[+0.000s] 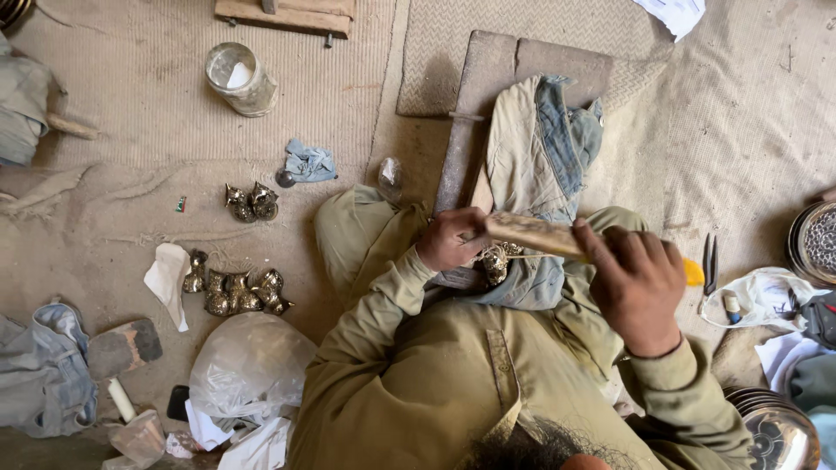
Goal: The person sits on the floor and uses a hammer and punch to shape a small ornate metal object. They repeatedly reposition the object and strike it with the hammer to refine its form.
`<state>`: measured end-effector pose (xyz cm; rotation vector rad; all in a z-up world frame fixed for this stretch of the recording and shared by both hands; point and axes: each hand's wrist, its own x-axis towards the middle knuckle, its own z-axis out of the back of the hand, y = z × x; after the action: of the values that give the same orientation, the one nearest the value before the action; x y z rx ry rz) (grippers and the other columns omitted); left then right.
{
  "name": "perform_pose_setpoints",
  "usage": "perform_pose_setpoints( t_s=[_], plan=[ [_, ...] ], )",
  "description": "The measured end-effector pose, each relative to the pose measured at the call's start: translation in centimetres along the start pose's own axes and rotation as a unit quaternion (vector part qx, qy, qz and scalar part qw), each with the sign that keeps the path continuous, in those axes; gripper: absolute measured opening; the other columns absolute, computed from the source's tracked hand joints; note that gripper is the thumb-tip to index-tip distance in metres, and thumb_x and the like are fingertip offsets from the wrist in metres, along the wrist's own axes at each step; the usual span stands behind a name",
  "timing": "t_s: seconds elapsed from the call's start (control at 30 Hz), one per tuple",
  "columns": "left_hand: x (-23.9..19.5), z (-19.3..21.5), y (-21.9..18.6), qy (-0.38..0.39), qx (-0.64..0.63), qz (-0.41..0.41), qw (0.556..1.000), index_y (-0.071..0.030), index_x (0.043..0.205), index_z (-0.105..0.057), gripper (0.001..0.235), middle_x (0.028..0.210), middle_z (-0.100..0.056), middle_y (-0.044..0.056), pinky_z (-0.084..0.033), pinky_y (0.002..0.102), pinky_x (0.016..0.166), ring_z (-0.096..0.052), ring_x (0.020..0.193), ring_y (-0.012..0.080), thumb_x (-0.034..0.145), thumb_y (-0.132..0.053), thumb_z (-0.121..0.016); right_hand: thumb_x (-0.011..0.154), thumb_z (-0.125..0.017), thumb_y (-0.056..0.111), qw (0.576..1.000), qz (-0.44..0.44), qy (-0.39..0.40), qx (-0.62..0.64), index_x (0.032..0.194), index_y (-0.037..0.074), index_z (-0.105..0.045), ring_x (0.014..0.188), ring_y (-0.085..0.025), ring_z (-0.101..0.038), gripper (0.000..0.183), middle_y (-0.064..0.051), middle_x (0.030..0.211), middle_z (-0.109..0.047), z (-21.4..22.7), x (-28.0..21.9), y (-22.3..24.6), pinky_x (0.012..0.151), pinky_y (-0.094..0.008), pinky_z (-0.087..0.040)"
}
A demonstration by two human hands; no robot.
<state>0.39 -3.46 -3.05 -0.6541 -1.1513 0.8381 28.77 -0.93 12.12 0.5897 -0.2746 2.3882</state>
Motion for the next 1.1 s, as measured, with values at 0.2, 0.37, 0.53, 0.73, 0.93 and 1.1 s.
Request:
perform_pose_setpoints(
  t_s=[0.2,0.37,0.53,0.73,0.93,1.1],
  plan=[
    [0.9,-1.2,-1.7,-0.082,0.099,0.048,0.991,-0.002,0.119,-0.051,0.016,0.093,-0.065,0.014,-0.058,0.034,0.073,-0.07,0.081,0.0247,0.108,-0.012,-0.058,0.092,-0.07,-0.006,0.908,-0.341,0.002,0.244,0.146,0.009,-0.064,0.076,-0.025,-0.057,0.057,-0.014,0.095,-0.062,-6.7,-5.4,-1.3,0.069,-0.033,-0.045],
    [2.9,-2.3,-1.4,0.115,0.253,0.13,0.952,0.008,0.134,-0.039,0.06,0.086,-0.069,0.023,-0.056,0.045,0.07,-0.071,0.078,0.0368,0.096,-0.027,-0.071,0.083,-0.075,0.0,0.803,-0.471,0.03,0.364,0.148,0.005,-0.054,0.081,-0.029,-0.06,0.068,-0.017,0.098,-0.065,-10.2,-9.3,0.5,0.073,-0.035,-0.049],
    [4.8,-1.4,-0.4,0.149,0.158,0.209,0.954,0.004,0.13,-0.038,0.066,0.094,-0.071,0.022,-0.058,0.043,0.066,-0.073,0.078,0.0324,0.088,-0.032,-0.074,0.085,-0.078,0.005,0.947,-0.222,-0.057,0.226,0.13,0.006,-0.065,0.12,-0.037,-0.06,0.047,-0.019,0.13,-0.064,-6.6,-7.0,4.0,0.104,-0.045,-0.048],
    [5.3,-0.6,-0.8,0.053,0.126,0.204,0.969,0.0,0.118,-0.043,0.067,0.091,-0.069,0.015,-0.058,0.041,0.069,-0.074,0.082,0.0277,0.084,-0.042,-0.083,0.078,-0.081,0.02,0.932,-0.11,-0.01,0.345,0.131,-0.004,-0.061,0.114,-0.041,-0.055,0.061,-0.02,0.12,-0.063,-4.4,-1.5,6.8,0.098,-0.048,-0.045],
    [5.5,0.4,-1.8,-0.036,0.164,0.215,0.962,-0.002,0.119,-0.045,0.069,0.088,-0.068,0.012,-0.058,0.038,0.067,-0.071,0.076,0.0234,0.081,-0.043,-0.086,0.075,-0.075,0.005,0.946,-0.079,0.001,0.313,0.102,0.012,-0.075,0.092,-0.031,-0.054,0.029,-0.008,0.088,-0.059,-5.3,-1.3,7.0,0.081,-0.041,-0.044],
    [5.5,1.2,-2.0,-0.054,-0.069,0.216,0.972,-0.003,0.124,-0.043,0.061,0.097,-0.069,0.009,-0.061,0.033,0.073,-0.073,0.084,0.0166,0.088,-0.035,-0.081,0.071,-0.077,0.008,0.951,0.023,0.004,0.309,0.093,0.01,-0.074,0.089,-0.029,-0.056,0.022,-0.007,0.093,-0.066,-6.6,-2.9,7.5,0.074,-0.042,-0.044]
  ],
)
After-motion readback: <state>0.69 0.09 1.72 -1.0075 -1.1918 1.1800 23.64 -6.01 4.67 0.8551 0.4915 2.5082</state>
